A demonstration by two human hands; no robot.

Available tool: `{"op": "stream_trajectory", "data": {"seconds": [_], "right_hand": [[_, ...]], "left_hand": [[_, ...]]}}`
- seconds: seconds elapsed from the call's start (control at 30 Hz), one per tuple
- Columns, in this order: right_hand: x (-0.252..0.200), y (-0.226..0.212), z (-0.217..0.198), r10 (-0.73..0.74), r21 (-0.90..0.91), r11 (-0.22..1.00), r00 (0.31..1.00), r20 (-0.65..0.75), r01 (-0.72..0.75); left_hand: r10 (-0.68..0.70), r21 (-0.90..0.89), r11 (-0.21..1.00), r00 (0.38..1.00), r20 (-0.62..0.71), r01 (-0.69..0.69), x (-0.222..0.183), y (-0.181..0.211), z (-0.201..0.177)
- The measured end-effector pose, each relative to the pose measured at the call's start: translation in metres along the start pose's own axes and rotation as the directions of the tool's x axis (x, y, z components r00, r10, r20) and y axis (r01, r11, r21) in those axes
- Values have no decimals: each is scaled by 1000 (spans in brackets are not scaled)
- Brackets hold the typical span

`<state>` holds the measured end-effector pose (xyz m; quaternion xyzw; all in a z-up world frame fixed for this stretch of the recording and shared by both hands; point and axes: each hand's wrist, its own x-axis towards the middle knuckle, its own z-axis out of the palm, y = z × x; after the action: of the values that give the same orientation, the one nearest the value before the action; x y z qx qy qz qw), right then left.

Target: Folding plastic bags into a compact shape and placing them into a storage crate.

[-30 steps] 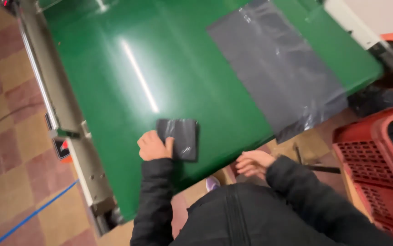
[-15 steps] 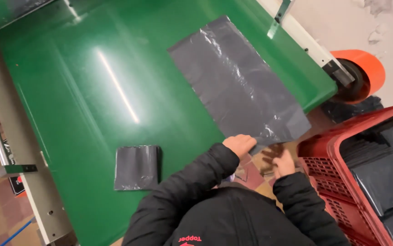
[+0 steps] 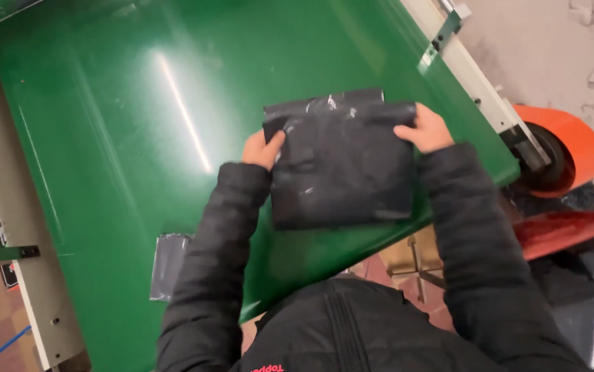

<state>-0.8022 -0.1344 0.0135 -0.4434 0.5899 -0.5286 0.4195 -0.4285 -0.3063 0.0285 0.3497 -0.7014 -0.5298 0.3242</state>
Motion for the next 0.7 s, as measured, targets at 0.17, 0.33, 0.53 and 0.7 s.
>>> {"op": "stream_trajectory", "data": {"seconds": [0.17, 0.33, 0.53, 0.7], "right_hand": [[88, 98, 4, 17, -329, 941, 984, -177, -75], [106, 66, 17, -148, -595, 803, 976, -160, 24], [156, 46, 36, -59, -872, 460, 985, 160, 169], [158, 36, 52, 268, -921, 388, 953, 140, 26]], "left_hand": [[33, 529, 846, 983, -178, 67, 60, -140, 6], [-124, 613, 748, 961, -248, 255, 62, -152, 13], [-143, 607, 724, 932, -333, 328, 44, -46, 23], [185, 540, 802, 966, 179, -254, -10, 4, 71]]}}
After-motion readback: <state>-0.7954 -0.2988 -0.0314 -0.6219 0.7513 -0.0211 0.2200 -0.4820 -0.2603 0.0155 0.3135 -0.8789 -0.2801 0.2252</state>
